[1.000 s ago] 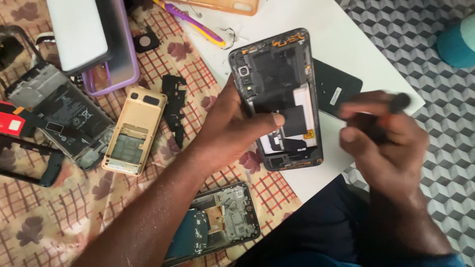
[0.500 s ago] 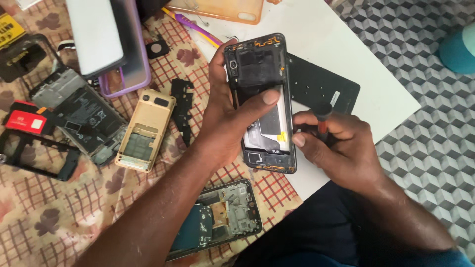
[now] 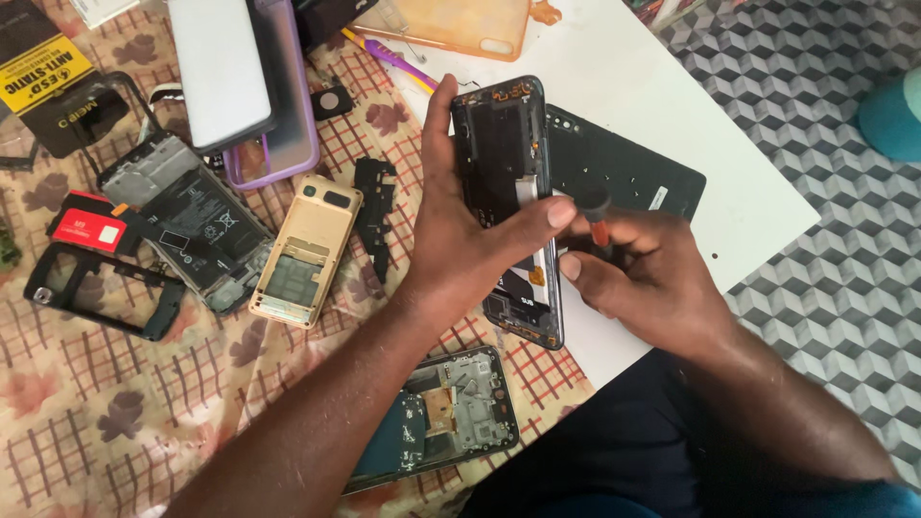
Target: The person uses a screwdriver to remove screws from a disassembled smartphone chassis and then uses a toothbrush to clean the interior of a gold-colored phone frame. The person handles the phone chassis and frame while working at a cluttered table.
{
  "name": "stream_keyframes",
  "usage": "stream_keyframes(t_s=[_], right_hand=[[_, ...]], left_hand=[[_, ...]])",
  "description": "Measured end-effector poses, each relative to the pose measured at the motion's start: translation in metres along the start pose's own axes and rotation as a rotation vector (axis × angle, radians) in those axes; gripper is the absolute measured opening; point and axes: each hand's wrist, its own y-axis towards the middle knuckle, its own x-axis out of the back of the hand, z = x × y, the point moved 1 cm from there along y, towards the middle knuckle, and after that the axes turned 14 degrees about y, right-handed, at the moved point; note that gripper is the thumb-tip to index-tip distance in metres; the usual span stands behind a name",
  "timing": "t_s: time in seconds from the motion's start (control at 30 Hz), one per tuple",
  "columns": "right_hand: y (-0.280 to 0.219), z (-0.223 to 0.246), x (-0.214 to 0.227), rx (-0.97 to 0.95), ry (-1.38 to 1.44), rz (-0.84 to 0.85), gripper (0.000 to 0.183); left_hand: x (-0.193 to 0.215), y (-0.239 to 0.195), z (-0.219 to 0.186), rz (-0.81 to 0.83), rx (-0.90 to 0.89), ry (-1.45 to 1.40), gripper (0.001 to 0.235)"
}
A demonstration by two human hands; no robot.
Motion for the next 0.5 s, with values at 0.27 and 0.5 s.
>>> stream_keyframes(t_s=[0.27, 0.5], right_hand=[[0.0079, -0.0043, 0.0009, -0.044, 0.122, 0.058, 0.025], [0.0067, -0.0065, -0.0005, 0.095, 0.129, 0.13, 0.025]], left_hand=[[-0.0002, -0.0038, -0.0004, 0.027, -0.049, 0.109, 0.122], [0.0013, -0.0042, 0.0, 0.108, -0.027, 0.103, 0.119]])
